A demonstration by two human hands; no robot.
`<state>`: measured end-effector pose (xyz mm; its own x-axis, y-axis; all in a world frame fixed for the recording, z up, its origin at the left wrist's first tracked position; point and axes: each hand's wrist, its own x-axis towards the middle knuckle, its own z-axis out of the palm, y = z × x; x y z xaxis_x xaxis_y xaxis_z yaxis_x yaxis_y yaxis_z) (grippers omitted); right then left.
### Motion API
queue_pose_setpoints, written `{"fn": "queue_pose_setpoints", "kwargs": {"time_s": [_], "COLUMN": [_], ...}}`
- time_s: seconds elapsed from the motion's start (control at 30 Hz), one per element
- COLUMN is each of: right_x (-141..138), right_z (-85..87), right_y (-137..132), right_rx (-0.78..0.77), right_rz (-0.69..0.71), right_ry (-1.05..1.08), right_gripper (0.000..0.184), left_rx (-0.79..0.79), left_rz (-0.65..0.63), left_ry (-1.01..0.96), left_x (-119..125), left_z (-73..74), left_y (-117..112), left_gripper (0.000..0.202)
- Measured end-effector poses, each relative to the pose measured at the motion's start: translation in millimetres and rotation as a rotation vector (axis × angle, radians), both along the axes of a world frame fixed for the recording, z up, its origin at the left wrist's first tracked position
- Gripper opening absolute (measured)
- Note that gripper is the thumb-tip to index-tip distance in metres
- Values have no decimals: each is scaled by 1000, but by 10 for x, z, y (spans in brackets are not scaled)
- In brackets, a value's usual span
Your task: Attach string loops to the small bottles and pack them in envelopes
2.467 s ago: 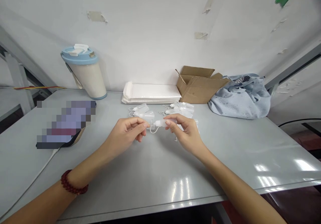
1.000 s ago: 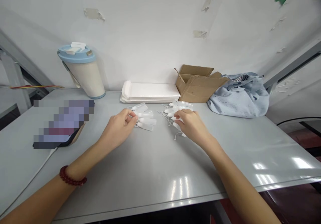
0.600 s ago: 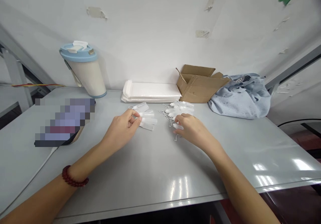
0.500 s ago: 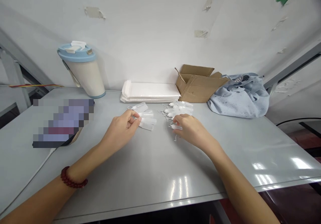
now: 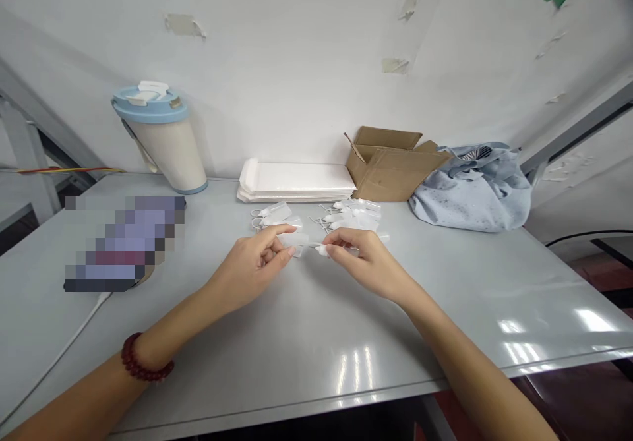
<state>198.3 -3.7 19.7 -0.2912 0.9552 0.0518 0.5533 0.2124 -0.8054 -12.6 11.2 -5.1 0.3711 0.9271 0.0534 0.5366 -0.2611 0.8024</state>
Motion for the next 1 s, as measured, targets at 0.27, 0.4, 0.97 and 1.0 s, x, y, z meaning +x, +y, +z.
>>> {"fn": "queue_pose_setpoints", "kwargs": {"time_s": [0.27,0.4,0.97,1.0], "right_x": [-40,-32,-80,-80], "right_z": [-61,-81,-51,-51], "right_y": [-10,5,-29,-30], "right_rx": [-110,-102,-89,-90], "right_rz": [23,9,25,26], "right_ry": [173,193,195,198], "right_gripper": [18,17,18,17], "left_rx": [-71,-152,-447,-450], "left_rz": [-115,-86,-106,-109], "left_ry": [37,-1,-286,-291], "left_x": [32,31,2,5], "left_z": [14,23,64,66], "left_y": [-50,-54,-10,-12], "left_gripper": [30,30,32,32]}}
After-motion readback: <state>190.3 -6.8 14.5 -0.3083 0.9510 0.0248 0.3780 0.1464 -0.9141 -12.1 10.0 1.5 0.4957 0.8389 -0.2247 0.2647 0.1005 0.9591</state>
